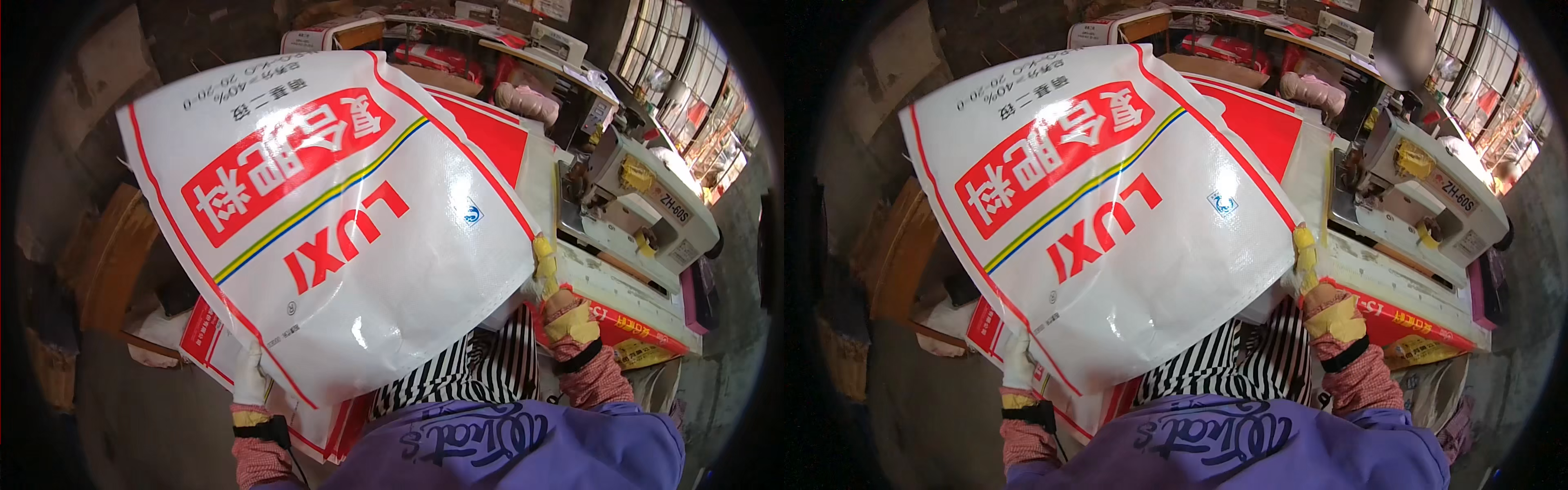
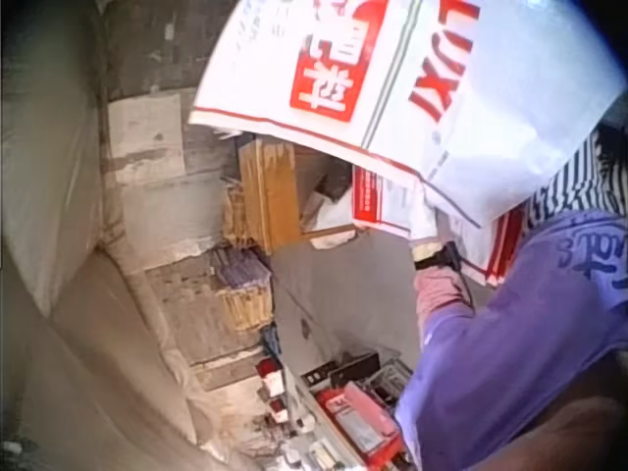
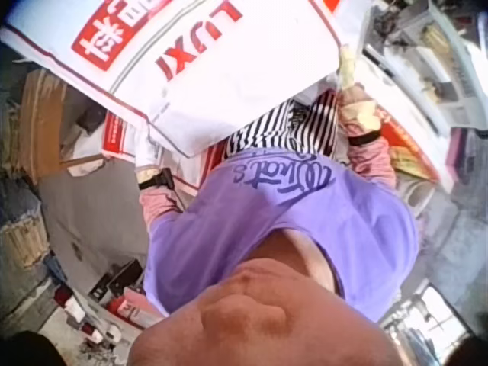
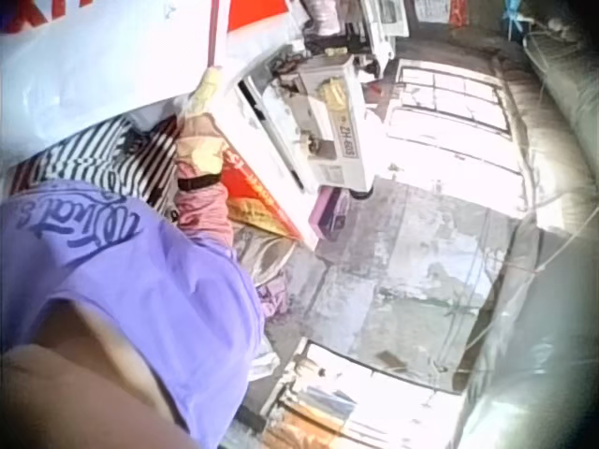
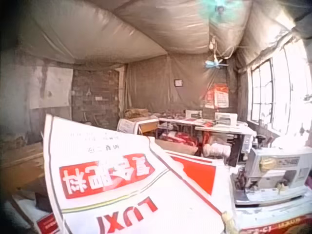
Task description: The person picks up a red and white bag, inserts a clear plastic liner into it, and places the finished bag onto a stack before repeating the process.
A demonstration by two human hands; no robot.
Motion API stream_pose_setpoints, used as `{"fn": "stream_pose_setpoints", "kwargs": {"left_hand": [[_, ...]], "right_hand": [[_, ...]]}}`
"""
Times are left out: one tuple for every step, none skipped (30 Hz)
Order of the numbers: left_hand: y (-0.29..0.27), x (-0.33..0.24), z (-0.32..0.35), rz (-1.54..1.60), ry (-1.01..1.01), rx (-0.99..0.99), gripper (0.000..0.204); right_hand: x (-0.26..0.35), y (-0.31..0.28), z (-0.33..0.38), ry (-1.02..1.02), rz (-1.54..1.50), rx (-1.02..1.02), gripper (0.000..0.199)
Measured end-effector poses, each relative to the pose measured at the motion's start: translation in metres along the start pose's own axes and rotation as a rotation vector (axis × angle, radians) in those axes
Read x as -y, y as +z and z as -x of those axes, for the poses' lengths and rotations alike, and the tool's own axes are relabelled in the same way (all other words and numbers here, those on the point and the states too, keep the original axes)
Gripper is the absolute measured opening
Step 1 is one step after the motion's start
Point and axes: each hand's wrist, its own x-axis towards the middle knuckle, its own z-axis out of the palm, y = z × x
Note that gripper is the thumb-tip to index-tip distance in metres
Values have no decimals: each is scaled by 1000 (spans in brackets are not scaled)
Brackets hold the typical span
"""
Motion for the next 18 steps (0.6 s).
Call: {"fn": "stream_pose_setpoints", "kwargs": {"left_hand": [[-17,6,5,-120,48,30,42],[-19,12,12,-116,37,21,42],[-21,17,21,13,56,3,44],[-27,21,30,140,81,-13,45],[-38,29,40,189,9,-27,44],[-50,44,48,190,5,-40,44],[-63,66,57,259,-33,-63,43],[-83,95,75,324,-79,-116,43],[-86,117,82,381,-114,-179,38],[-95,143,89,389,-112,-196,38],[-111,173,102,395,-205,-252,35],[-127,206,117,402,-296,-311,32],[-144,244,138,403,-289,-354,32],[-165,282,169,251,-303,-514,29],[-175,302,191,102,-330,-650,27],[-162,306,193,115,-347,-656,27],[-139,300,187,-643,-464,-488,28],[-121,289,182,-1392,-545,-254,29]], "right_hand": [[-4,11,1,90,-301,73,45],[-5,18,5,101,-291,73,45],[-4,26,13,70,-233,68,42],[-6,30,20,36,-179,65,39],[-15,21,18,46,-174,69,39],[-29,5,12,-184,230,183,37],[-40,-1,8,-412,632,309,35],[-25,67,66,210,43,199,35],[-46,50,53,230,141,145,35],[-71,33,42,253,238,96,36],[-76,46,57,231,380,150,39],[-86,66,76,209,518,211,42],[-107,83,89,24,736,181,43],[-111,107,88,437,972,285,35],[-125,111,87,454,984,320,35],[-148,107,72,443,897,322,31],[-172,106,51,425,808,329,27],[-192,108,35,412,714,342,24]]}}
